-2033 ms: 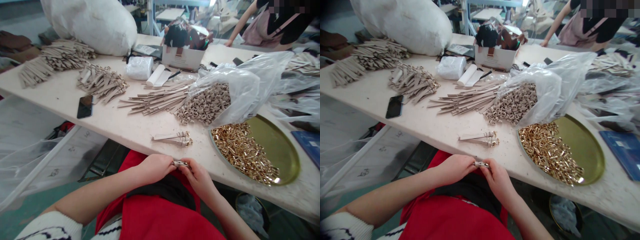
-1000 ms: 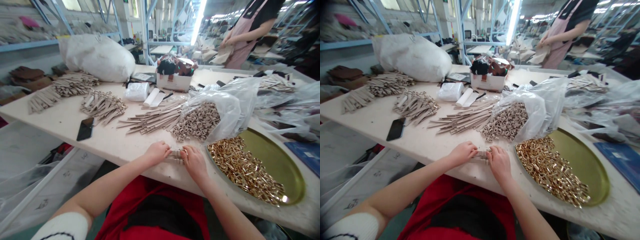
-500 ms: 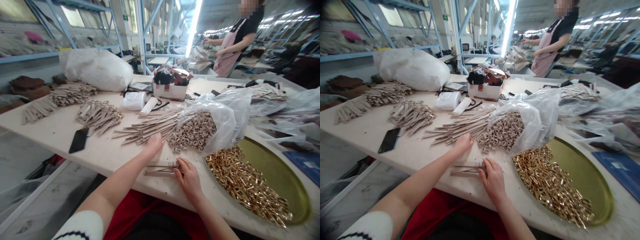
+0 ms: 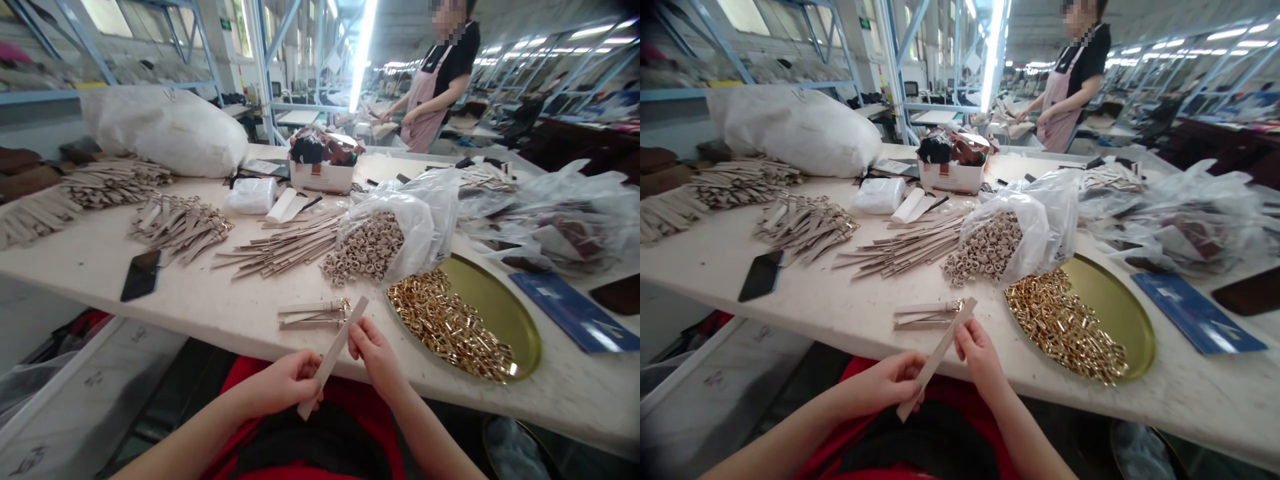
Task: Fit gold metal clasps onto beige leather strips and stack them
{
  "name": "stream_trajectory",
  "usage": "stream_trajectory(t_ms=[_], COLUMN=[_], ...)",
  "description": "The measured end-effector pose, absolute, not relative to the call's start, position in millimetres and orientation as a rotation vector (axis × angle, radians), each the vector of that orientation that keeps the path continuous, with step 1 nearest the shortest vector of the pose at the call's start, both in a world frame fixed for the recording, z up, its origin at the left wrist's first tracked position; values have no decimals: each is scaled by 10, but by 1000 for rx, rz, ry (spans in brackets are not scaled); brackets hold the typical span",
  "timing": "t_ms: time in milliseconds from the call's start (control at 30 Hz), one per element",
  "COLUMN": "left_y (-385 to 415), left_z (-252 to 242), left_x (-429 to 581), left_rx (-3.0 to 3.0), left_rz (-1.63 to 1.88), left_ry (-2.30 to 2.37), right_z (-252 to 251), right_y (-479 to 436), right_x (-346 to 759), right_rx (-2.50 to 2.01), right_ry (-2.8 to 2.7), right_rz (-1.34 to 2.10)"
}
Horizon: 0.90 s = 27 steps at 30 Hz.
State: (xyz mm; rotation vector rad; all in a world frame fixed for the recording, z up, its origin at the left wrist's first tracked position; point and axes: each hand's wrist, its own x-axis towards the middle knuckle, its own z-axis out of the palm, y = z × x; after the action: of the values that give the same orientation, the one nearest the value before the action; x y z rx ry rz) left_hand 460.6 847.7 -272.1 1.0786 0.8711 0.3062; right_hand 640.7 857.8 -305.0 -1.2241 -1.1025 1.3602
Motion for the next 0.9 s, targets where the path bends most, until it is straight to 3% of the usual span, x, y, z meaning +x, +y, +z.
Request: stream_trajectory(t_ms=[133, 367, 467, 700, 767, 900], left_y=[8561, 8691, 8733, 8846, 8869, 8905], left_z=[-2761, -2650, -2612, -2636, -2663, -2774], left_x=[4843, 4900, 4904, 4908, 4929, 4965], left_rx=[899, 608, 585, 584, 618, 885], left_rz=[419, 545, 550, 519, 508, 502], left_ry=[946, 869, 864, 894, 902, 973], right_z=[-3020, -3095, -3212, -3285, -3229, -3111], right_y=[8578, 9462, 9795, 9817, 9677, 9310], right_x=[6419, 6904, 6885, 6864, 6874, 6788], right_rx=[-1298, -1696, -1787, -1758, -1662, -1308], right_ry=[-1473, -1958, -2116, -2025, -1744, -967], right_rz=[1230, 284, 166, 295, 579, 1467])
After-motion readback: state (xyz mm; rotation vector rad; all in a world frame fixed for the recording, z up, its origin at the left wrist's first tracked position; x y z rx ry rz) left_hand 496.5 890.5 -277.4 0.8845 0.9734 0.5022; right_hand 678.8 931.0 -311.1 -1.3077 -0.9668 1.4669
